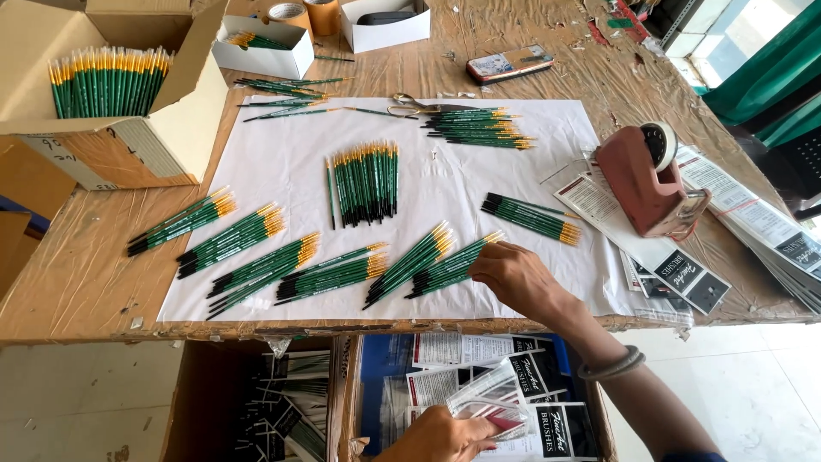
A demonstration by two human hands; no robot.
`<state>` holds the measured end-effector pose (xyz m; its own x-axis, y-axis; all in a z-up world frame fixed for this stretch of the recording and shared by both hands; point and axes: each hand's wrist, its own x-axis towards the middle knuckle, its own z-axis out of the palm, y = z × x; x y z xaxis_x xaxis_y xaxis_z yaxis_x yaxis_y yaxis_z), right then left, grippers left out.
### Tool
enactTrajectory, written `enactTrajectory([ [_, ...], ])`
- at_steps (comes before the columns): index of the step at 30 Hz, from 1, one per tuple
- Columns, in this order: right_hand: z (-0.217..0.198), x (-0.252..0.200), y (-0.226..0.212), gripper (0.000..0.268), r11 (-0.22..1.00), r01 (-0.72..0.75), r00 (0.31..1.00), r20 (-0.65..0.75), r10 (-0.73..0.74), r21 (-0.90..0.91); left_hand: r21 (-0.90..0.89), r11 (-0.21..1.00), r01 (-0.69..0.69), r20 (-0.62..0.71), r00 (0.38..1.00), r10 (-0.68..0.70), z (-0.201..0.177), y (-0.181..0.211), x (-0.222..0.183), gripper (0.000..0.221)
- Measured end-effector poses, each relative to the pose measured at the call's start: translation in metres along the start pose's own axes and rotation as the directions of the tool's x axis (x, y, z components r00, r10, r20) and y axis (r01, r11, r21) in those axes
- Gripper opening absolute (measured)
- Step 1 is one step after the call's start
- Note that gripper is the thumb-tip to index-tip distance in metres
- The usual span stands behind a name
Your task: The person organizes brushes on a table and places them into plastic sleeves, then puts the sleeved brushes into a box.
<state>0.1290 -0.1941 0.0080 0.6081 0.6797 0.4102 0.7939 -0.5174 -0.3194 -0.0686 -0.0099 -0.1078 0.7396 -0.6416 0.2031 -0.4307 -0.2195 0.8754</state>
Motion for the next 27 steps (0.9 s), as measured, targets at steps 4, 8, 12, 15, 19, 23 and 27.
enactTrajectory([
  [4, 0.014, 0.015, 0.008, 0.005, 0.990, 0.087, 0.990, 0.121, -0.073, -0.109, 0.021, 0.999, 0.032, -0.007, 0.999, -0.032, -0.008, 0.008, 0.000, 0.022],
  [8, 0.016, 0.023, 0.005, 0.006, 0.951, 0.179, 0.972, 0.192, -0.132, -0.251, 0.012, 1.000, 0.016, -0.018, 1.000, -0.016, -0.007, 0.001, -0.002, 0.022],
  [12, 0.015, 0.026, 0.003, 0.009, 0.931, 0.189, 0.963, 0.246, -0.113, -0.312, -0.003, 1.000, 0.010, -0.047, 0.999, -0.010, 0.000, -0.016, -0.003, 0.022],
  [15, 0.019, 0.025, 0.006, 0.013, 0.918, 0.197, 0.952, 0.291, -0.096, -0.343, 0.010, 1.000, 0.022, -0.043, 0.999, -0.022, 0.002, -0.025, -0.002, 0.026],
  [19, 0.024, 0.023, 0.007, 0.014, 0.904, 0.226, 0.951, 0.283, -0.124, -0.363, 0.032, 0.999, 0.020, -0.030, 0.999, -0.019, -0.003, -0.021, -0.003, 0.027],
  [23, 0.023, 0.025, 0.008, 0.013, 0.902, 0.238, 0.953, 0.264, -0.147, -0.360, 0.025, 0.999, 0.047, -0.021, 0.999, -0.046, -0.005, -0.019, -0.004, 0.025],
  [27, -0.006, 0.040, 0.000, 0.007, 0.931, 0.209, 0.963, 0.230, -0.142, -0.300, 0.001, 0.999, 0.038, -0.070, 0.997, -0.038, -0.005, -0.033, -0.003, 0.024],
])
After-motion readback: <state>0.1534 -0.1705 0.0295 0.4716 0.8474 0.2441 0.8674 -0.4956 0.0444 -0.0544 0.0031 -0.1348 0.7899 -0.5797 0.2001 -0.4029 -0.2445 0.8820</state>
